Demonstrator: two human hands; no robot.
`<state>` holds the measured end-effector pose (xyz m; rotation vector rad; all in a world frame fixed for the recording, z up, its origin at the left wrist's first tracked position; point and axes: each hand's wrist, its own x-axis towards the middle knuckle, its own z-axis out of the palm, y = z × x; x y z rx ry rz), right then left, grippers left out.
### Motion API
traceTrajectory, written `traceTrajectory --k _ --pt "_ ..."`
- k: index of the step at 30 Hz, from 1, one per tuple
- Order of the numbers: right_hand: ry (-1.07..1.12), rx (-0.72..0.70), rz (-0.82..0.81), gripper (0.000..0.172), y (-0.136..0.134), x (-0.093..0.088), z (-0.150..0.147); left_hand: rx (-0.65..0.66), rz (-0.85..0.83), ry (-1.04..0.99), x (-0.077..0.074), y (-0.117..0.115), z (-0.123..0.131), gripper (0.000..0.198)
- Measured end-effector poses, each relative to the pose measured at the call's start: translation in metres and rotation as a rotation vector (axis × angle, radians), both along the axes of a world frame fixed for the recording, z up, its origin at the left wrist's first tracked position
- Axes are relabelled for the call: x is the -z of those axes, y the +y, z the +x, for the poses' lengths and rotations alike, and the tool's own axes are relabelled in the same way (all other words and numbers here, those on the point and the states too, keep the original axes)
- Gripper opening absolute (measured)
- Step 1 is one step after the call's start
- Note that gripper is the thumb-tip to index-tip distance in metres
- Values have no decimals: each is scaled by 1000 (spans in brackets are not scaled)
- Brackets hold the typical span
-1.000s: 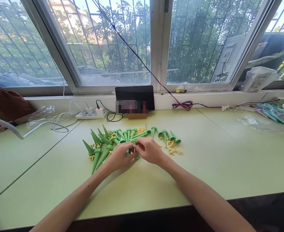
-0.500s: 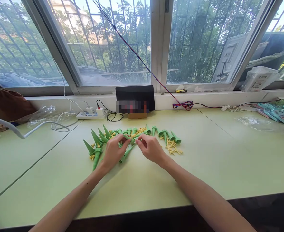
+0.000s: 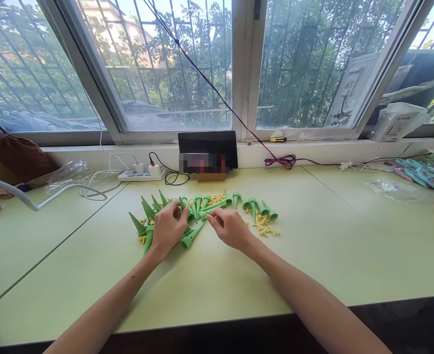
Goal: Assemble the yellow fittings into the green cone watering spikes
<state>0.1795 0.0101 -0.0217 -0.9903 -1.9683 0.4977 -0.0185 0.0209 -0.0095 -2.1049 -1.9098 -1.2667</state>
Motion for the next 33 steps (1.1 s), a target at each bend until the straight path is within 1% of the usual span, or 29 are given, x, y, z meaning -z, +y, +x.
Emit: traceTrajectory --k 3,6,13,16,20,27,33 --pt "-5 -1 -4 28 0 0 0 -62 -44 5 -2 0 -2 10" --pt "-3 -12 -12 29 0 0 0 -119 -86 61 -4 -1 -3 11" --pt "-6 -17 -14 31 1 1 0 -184 -219 353 -7 -4 -1 22" --pt "-7 -18 -14 32 0 0 0 -191 -274 420 -7 -4 -1 22" --pt "-11 -18 -13 33 0 0 0 -191 -338 449 -7 -3 -1 23" --pt "-23 -16 -4 32 0 0 -1 -217 -328 450 -4 -2 -3 21" --pt "-32 -22 -2 34 1 0 -1 -230 -299 421 -8 -2 -4 16"
